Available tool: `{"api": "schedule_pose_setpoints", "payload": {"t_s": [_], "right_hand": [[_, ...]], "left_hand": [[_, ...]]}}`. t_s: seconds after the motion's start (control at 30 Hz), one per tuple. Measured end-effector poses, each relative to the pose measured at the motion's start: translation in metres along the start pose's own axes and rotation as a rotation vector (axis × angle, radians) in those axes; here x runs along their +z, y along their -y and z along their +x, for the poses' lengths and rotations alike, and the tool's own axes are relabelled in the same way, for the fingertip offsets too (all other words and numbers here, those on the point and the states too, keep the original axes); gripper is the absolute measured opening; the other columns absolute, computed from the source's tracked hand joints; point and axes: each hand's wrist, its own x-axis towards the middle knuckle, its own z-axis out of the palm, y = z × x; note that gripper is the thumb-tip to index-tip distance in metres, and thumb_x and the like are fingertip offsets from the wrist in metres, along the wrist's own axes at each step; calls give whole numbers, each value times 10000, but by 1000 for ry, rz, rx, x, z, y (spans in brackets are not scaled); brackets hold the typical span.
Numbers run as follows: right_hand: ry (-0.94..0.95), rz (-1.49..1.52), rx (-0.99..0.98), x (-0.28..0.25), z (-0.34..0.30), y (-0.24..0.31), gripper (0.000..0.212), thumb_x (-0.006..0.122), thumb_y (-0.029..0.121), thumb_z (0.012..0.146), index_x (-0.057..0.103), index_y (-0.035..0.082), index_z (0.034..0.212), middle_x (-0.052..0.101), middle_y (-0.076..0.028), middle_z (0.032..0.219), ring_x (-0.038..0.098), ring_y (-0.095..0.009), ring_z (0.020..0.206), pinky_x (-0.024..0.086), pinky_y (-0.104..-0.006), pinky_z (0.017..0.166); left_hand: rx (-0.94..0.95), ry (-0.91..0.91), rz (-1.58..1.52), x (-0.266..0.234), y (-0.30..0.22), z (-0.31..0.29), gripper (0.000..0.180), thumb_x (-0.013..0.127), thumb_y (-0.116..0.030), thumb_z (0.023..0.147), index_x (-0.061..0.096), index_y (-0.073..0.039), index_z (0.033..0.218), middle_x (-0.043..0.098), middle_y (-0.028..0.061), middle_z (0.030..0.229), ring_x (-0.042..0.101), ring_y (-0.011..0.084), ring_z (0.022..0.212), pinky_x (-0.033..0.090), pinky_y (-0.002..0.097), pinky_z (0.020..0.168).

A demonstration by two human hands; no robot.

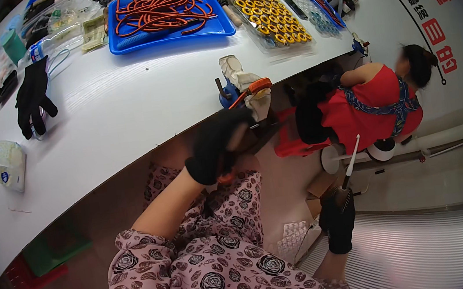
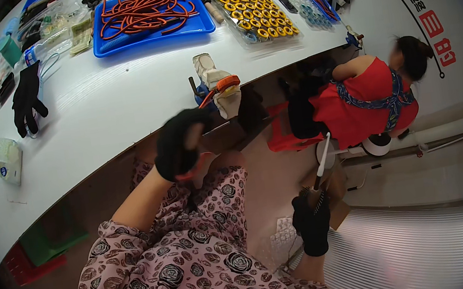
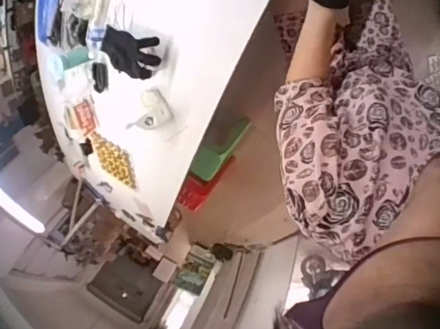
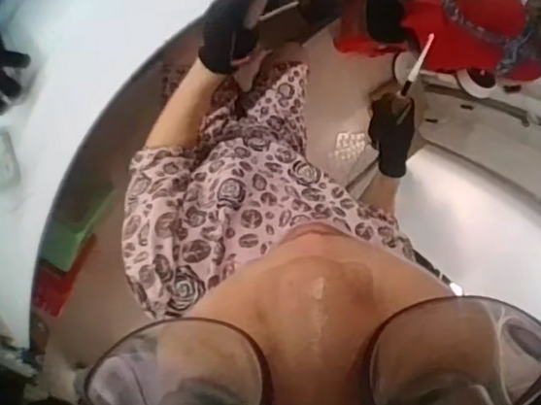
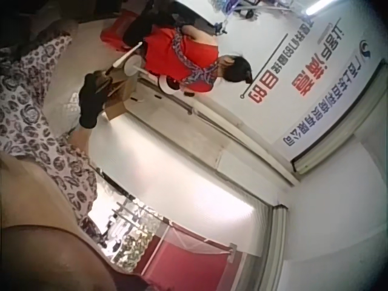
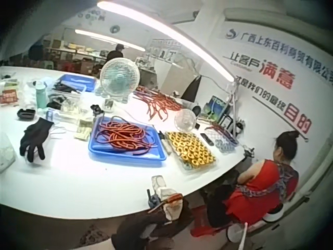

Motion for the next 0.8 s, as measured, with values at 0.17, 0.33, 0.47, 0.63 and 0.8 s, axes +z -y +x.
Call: {"api": "schedule_pose_setpoints", "payload": {"t_s": [0.17, 0.33, 0.47, 0.63, 0.8], "right_hand": [[44, -739, -445, 27, 22, -1, 236, 631, 170, 814, 516, 46, 978, 570, -63, 788, 591, -181, 774, 469, -286, 692], [321, -390, -138, 48, 47, 5, 207, 634, 96, 785, 514, 48, 946, 574, -87, 779, 608, -180, 715, 471, -286, 596], [543, -469, -196, 73, 74, 22, 200, 618, 133, 800, 516, 66, 958, 542, -32, 656, 579, -124, 581, 448, -274, 507], [594, -481, -183, 109, 118, 43, 306, 646, 247, 797, 529, 63, 1012, 545, -3, 680, 501, -55, 528, 401, -241, 471], [691, -598, -415, 114, 139, 67, 381, 633, 239, 807, 513, 48, 1115, 587, -69, 716, 567, -118, 588, 448, -271, 545]], "left_hand": [[-387, -621, -682, -46, 10, 60, 235, 488, -198, 924, 499, -39, 1097, 562, 62, 725, 482, 113, 537, 396, 251, 483], [-562, -450, -916, -53, 50, 113, 96, 533, -166, 885, 516, -86, 835, 515, 24, 654, 439, 74, 496, 345, 201, 441], [-752, -209, -1044, -38, 102, 147, 160, 601, -236, 855, 549, -116, 763, 476, -29, 622, 424, 77, 500, 315, 209, 436], [-980, -117, -1190, 0, 165, 148, 123, 589, -127, 834, 561, -66, 731, 525, 24, 645, 471, 132, 523, 412, 239, 495], [-988, -41, -1172, 9, 165, 155, 127, 596, -137, 834, 516, -78, 754, 497, 17, 632, 462, 137, 533, 403, 235, 485]]}}
